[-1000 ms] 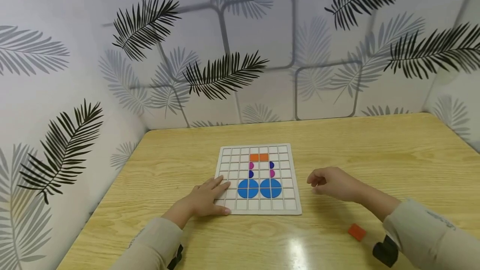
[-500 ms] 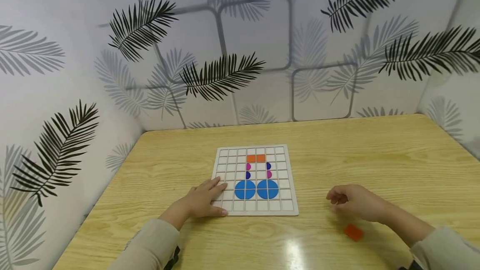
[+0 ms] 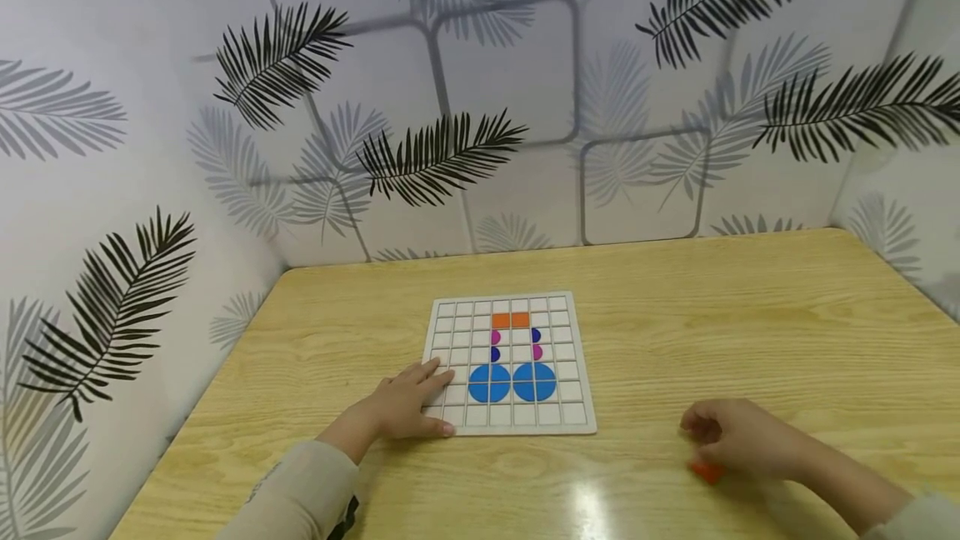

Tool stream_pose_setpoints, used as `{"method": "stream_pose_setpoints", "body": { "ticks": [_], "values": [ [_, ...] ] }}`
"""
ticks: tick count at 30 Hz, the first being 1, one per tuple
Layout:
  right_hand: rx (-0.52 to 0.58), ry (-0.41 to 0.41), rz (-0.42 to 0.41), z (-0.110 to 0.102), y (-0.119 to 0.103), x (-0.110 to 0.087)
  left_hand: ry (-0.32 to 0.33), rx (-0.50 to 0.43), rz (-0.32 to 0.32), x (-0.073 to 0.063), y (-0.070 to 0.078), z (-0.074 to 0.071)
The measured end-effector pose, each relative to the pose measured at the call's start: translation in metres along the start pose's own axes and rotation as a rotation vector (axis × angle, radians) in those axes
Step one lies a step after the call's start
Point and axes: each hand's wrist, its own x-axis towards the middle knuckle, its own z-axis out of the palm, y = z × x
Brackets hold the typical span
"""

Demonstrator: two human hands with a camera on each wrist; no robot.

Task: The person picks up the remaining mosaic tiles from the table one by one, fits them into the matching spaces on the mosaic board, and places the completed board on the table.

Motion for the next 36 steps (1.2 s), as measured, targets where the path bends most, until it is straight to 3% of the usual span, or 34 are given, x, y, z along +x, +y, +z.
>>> {"method": "stream_pose_setpoints", "body": {
  "ticks": [5, 12, 23, 32, 36],
  "values": [
    [-0.014, -0.021, 0.008, 0.004, -0.003, -0.005, 0.005, -0.005, 0.0, -0.001, 0.001, 0.001],
    [-0.133, 0.037, 0.039, 0.012, -0.008, -0.001, 0.007, -0.015, 0.005, -0.002, 0.002, 0.0],
    [-0.069, 0.018, 0.055, 0.011, -0.005, -0.001, -0.006, -0.012, -0.007, -0.003, 0.001, -0.001],
    [0.034, -0.02, -0.017, 0.009, -0.002, 0.005, -0.01, -0.023, 0.006, -0.001, -0.002, -0.001],
    [0.087, -0.044, -0.013, 0.008, -0.004, 0.008, -0.022, -0.019, 0.009, -0.001, -0.002, 0.0]
  ]
}}
